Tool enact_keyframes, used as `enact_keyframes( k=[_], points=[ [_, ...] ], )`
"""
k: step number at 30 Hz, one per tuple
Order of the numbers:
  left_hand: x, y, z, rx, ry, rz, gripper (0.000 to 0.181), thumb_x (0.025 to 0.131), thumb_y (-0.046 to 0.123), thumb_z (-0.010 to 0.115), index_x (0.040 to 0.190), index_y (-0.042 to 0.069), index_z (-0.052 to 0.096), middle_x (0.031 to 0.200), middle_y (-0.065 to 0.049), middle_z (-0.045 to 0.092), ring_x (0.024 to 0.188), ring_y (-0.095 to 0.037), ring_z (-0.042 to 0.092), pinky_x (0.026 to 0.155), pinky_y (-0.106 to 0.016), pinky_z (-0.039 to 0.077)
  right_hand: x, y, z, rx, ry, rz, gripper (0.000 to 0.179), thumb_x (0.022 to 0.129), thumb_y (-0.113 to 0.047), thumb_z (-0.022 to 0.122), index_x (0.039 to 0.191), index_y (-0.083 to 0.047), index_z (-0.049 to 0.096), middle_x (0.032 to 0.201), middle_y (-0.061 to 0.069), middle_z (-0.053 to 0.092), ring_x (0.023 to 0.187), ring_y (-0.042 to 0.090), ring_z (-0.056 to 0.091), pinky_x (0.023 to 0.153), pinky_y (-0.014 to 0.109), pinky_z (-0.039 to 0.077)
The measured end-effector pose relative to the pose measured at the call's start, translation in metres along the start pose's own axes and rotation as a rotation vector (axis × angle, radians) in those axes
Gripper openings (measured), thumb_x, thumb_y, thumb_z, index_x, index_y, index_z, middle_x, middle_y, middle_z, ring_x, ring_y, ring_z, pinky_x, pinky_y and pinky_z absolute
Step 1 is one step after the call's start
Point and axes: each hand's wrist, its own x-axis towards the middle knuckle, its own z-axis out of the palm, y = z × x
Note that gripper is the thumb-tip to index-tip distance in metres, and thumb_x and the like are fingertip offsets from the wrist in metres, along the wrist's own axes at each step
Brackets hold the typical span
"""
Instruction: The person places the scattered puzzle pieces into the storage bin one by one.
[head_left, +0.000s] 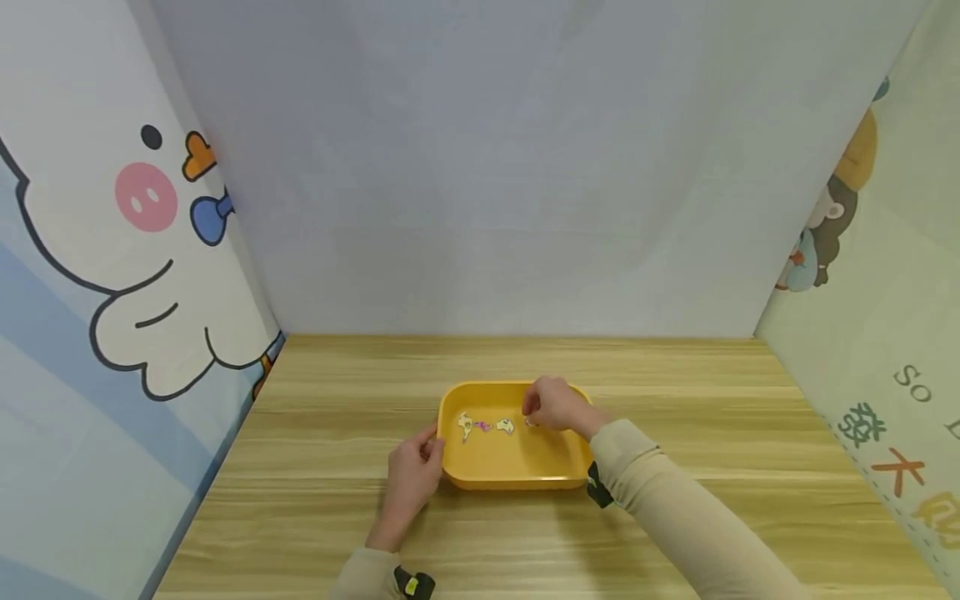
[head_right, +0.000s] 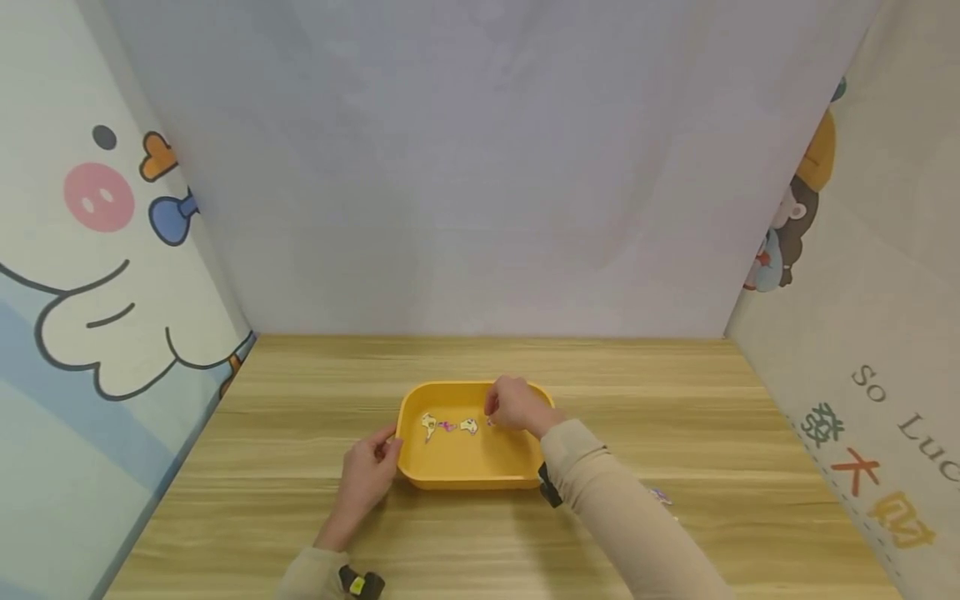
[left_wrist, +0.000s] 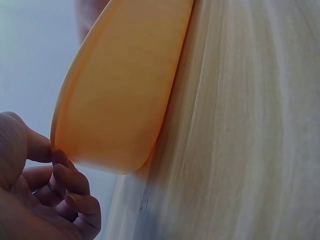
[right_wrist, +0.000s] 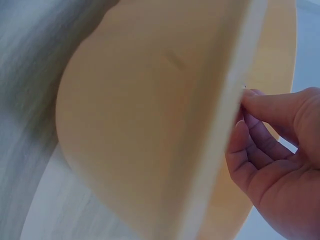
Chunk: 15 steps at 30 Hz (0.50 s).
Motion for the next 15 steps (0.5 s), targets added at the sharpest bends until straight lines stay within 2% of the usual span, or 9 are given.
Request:
enact_keyframes(
  k=[15],
  points=[
    [0.0008,0.0013,-0.0025,-0.023,-0.016,-0.003,0.029,0.090,0.001,0.059,0.116,-0.011,0.062,0.065,-0.001,0.055,0.050,-0.009,0.047,0.043,-0.023,0.041,0.0063,-0.0019,0.0089,-0.026,-0.005,0.049,0.009,0.077,-0.004,0.077,0.077,-0.009,0.070,0.072,-0.003,0.061,0.069,0.015,0.053,0.069,0.032,0.047]
  ],
)
